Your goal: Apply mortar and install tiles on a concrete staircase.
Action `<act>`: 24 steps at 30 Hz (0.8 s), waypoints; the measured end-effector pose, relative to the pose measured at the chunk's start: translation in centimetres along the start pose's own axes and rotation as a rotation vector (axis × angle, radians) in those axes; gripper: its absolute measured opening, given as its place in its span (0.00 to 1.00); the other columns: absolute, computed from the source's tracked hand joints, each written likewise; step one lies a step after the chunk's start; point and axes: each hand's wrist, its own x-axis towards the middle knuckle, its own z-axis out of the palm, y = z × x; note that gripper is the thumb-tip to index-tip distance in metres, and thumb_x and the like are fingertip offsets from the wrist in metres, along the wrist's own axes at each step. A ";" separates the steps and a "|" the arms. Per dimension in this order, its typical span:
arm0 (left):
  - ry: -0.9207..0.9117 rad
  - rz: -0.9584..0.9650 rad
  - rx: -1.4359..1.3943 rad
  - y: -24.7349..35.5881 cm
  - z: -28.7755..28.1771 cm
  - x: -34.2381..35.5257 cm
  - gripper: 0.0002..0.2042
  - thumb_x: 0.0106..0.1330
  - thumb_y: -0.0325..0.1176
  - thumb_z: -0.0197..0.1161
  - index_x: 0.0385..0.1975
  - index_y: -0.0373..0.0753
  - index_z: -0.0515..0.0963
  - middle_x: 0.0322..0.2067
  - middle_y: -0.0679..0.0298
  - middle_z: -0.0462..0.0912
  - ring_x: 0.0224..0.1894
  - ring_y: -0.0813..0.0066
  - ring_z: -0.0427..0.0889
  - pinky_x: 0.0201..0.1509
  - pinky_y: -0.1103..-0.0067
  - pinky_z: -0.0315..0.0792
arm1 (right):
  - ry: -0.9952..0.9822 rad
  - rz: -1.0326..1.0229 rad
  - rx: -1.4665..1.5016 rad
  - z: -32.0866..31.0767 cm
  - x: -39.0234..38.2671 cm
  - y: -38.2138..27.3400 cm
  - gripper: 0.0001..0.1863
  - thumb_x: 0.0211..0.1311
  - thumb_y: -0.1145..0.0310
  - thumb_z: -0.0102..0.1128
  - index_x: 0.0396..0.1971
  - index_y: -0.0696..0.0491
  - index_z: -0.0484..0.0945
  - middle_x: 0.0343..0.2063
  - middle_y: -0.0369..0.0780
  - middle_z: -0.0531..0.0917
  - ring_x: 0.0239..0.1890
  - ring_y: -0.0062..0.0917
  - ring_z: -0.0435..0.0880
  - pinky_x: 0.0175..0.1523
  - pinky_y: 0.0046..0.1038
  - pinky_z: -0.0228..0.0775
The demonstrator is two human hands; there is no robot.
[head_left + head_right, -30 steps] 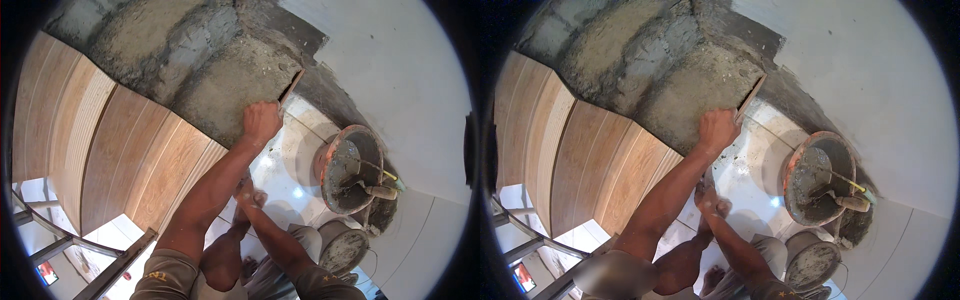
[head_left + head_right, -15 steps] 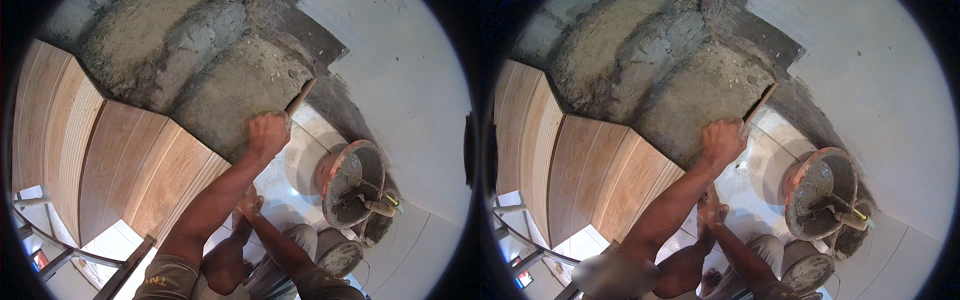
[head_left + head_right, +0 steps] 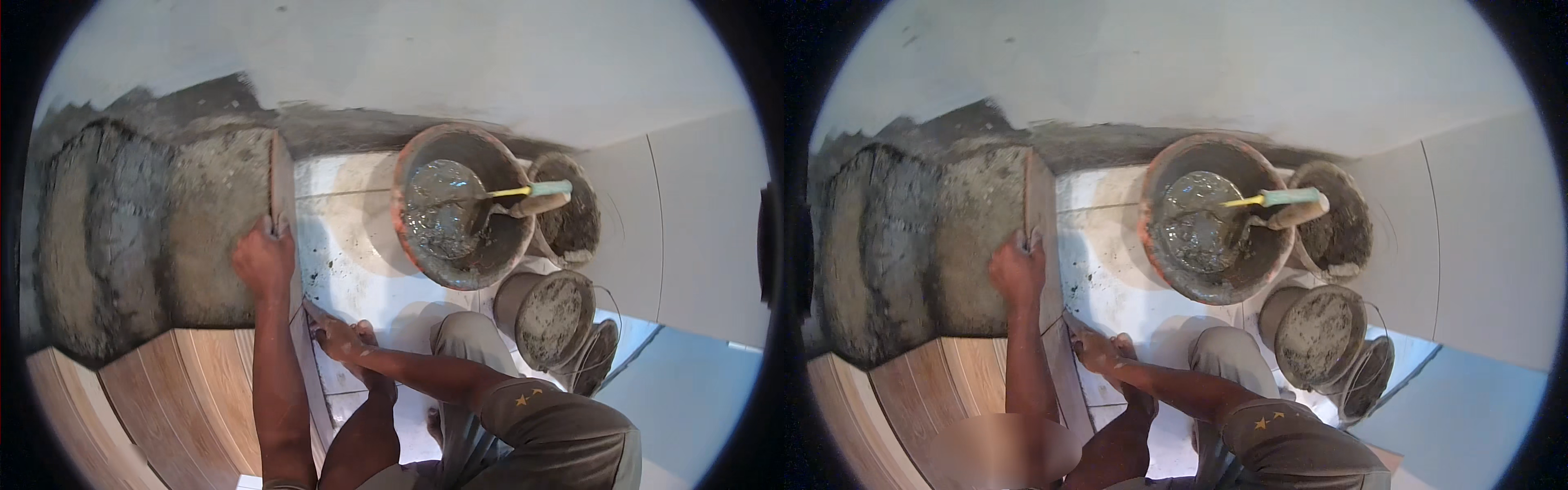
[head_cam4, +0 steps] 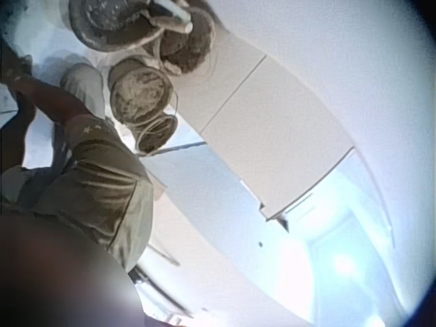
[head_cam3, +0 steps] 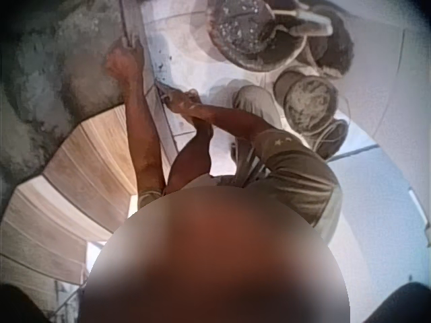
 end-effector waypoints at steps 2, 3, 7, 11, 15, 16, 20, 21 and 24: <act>-0.027 0.015 0.052 1.4 -0.4 0.4 0.16 0.64 0.49 0.66 0.33 0.41 0.85 0.31 0.48 0.86 0.35 0.43 0.86 0.39 0.55 0.78 | 0.005 -0.045 0.058 -0.3 -0.1 0.5 0.16 0.60 0.74 0.54 0.48 0.58 0.82 0.46 0.56 0.83 0.51 0.53 0.82 0.57 0.42 0.73; -0.029 0.015 0.016 2.5 -0.1 0.4 0.16 0.64 0.49 0.67 0.33 0.41 0.85 0.31 0.48 0.87 0.36 0.43 0.86 0.40 0.55 0.78 | 0.040 -0.036 0.046 -0.8 0.0 2.1 0.16 0.60 0.74 0.54 0.48 0.58 0.82 0.46 0.56 0.83 0.51 0.53 0.82 0.57 0.42 0.73; -0.035 -0.027 -0.014 -0.1 -0.4 0.6 0.17 0.63 0.49 0.68 0.35 0.39 0.85 0.32 0.47 0.86 0.38 0.43 0.85 0.43 0.56 0.78 | -0.144 0.003 0.129 -0.4 1.2 0.8 0.28 0.63 0.74 0.53 0.66 0.53 0.70 0.49 0.52 0.84 0.51 0.46 0.83 0.57 0.40 0.73; -0.099 0.064 -0.156 6.6 1.9 0.9 0.11 0.55 0.39 0.69 0.32 0.38 0.86 0.32 0.49 0.87 0.36 0.47 0.88 0.43 0.58 0.81 | 0.248 -0.138 0.761 -6.0 2.7 9.7 0.24 0.75 0.63 0.50 0.67 0.52 0.72 0.56 0.42 0.82 0.55 0.28 0.80 0.61 0.31 0.70; -0.024 -0.021 -0.196 1.6 -5.2 -1.0 0.13 0.61 0.43 0.69 0.33 0.38 0.86 0.31 0.46 0.86 0.35 0.43 0.87 0.41 0.57 0.80 | -0.047 -0.069 0.504 -9.1 2.7 -4.4 0.27 0.74 0.54 0.55 0.65 0.55 0.73 0.56 0.41 0.82 0.53 0.26 0.82 0.55 0.28 0.73; -0.019 -0.022 -0.259 2.1 -7.5 -1.7 0.14 0.62 0.44 0.68 0.33 0.38 0.85 0.30 0.46 0.86 0.35 0.43 0.86 0.41 0.56 0.80 | -0.018 -0.043 0.476 -11.1 1.3 -9.1 0.28 0.75 0.53 0.56 0.65 0.57 0.73 0.54 0.41 0.83 0.51 0.25 0.83 0.52 0.28 0.76; 0.119 0.093 -0.300 4.3 -14.2 -5.0 0.14 0.65 0.43 0.67 0.28 0.38 0.82 0.26 0.47 0.83 0.31 0.44 0.85 0.36 0.57 0.78 | 0.040 -0.043 0.494 -18.4 -3.3 -21.0 0.36 0.74 0.46 0.56 0.69 0.58 0.67 0.56 0.45 0.81 0.52 0.28 0.83 0.49 0.30 0.81; 0.195 0.148 -0.347 4.7 -15.5 -6.0 0.14 0.65 0.42 0.67 0.25 0.39 0.81 0.23 0.48 0.81 0.29 0.44 0.83 0.35 0.57 0.76 | 0.036 -0.056 0.485 -19.7 -4.2 -23.1 0.38 0.74 0.43 0.54 0.70 0.58 0.65 0.58 0.47 0.79 0.53 0.29 0.83 0.48 0.31 0.82; 0.223 0.246 -0.358 5.8 -18.5 -9.8 0.08 0.62 0.37 0.67 0.29 0.40 0.81 0.27 0.55 0.81 0.31 0.51 0.83 0.32 0.62 0.77 | -0.127 -0.127 0.608 -22.3 -5.5 -26.2 0.40 0.75 0.39 0.49 0.70 0.58 0.64 0.60 0.50 0.77 0.56 0.32 0.82 0.49 0.34 0.84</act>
